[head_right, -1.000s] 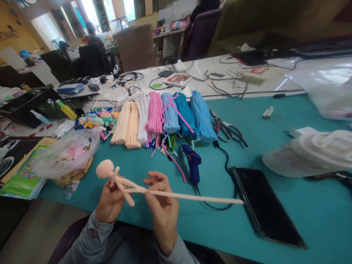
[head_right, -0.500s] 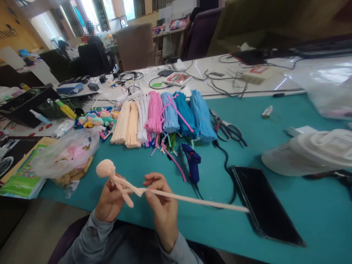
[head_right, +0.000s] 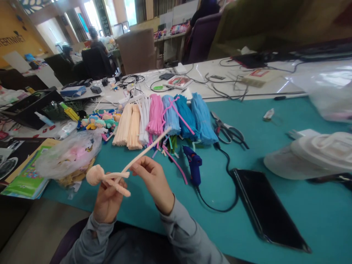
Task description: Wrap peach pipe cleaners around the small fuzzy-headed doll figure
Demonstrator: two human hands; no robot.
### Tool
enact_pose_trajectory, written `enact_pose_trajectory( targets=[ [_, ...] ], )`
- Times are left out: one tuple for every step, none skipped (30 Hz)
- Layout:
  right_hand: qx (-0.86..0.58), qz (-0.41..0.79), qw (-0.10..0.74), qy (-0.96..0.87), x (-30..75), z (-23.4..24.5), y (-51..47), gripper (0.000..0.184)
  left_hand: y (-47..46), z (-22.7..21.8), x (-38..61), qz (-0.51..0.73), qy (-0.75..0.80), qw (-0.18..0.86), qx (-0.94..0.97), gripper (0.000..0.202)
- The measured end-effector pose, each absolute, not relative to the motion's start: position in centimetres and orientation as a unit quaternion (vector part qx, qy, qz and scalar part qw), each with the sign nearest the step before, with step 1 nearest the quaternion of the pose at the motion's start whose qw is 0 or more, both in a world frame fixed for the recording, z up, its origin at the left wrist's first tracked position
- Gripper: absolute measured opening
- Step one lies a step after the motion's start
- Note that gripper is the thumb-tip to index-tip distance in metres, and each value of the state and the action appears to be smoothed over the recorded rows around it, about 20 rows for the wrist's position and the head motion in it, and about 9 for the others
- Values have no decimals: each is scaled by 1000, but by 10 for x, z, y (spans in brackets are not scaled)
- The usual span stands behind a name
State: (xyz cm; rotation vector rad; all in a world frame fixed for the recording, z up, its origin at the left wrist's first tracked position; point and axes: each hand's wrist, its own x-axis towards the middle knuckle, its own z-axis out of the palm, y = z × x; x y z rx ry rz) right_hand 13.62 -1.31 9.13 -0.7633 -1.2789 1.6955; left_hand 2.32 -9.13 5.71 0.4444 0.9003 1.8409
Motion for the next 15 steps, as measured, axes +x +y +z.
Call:
enact_pose_trajectory(
  targets=[
    [-306, 677, 419, -522, 136, 91, -12, 21, -91, 57, 22, 768, 378, 482, 190, 23],
    [-305, 674, 412, -532, 137, 90, -13, 23, -90, 57, 21, 774, 383, 466, 192, 22],
    [-302, 670, 404, -545, 138, 89, -14, 23, -89, 57, 21, 780, 386, 453, 190, 22],
    [-298, 667, 393, -558, 139, 89, -16, 21, -88, 57, 20, 785, 390, 444, 187, 22],
    [-295, 664, 381, -573, 140, 88, -19, 19, -88, 56, 19, 788, 393, 437, 183, 23],
    [-291, 658, 369, -589, 141, 88, -23, 17, -87, 56, 19, 789, 394, 435, 181, 23],
    [-288, 649, 361, -605, 142, 88, -26, 15, -87, 56, 20, 788, 393, 437, 183, 24],
    [-285, 638, 354, -621, 143, 89, -29, 14, -86, 56, 21, 785, 390, 441, 191, 23],
    [-283, 625, 352, -637, 143, 90, -31, 12, -86, 56, 22, 781, 386, 448, 204, 22],
    [-284, 608, 353, -652, 143, 91, -33, 11, -86, 56, 23, 774, 381, 454, 221, 21],
    [-285, 588, 357, -668, 143, 92, -35, 11, -86, 56, 23, 767, 377, 460, 241, 20],
    [-286, 565, 365, -682, 143, 93, -36, 11, -85, 56, 24, 760, 373, 463, 262, 20],
    [-286, 543, 374, -695, 143, 94, -37, 11, -85, 56, 23, 754, 370, 463, 283, 20],
    [-286, 523, 382, -707, 144, 93, -37, 12, -85, 55, 23, 749, 366, 462, 304, 21],
    [-283, 505, 388, -717, 145, 93, -38, 12, -84, 54, 21, 745, 361, 459, 323, 21]
  ],
)
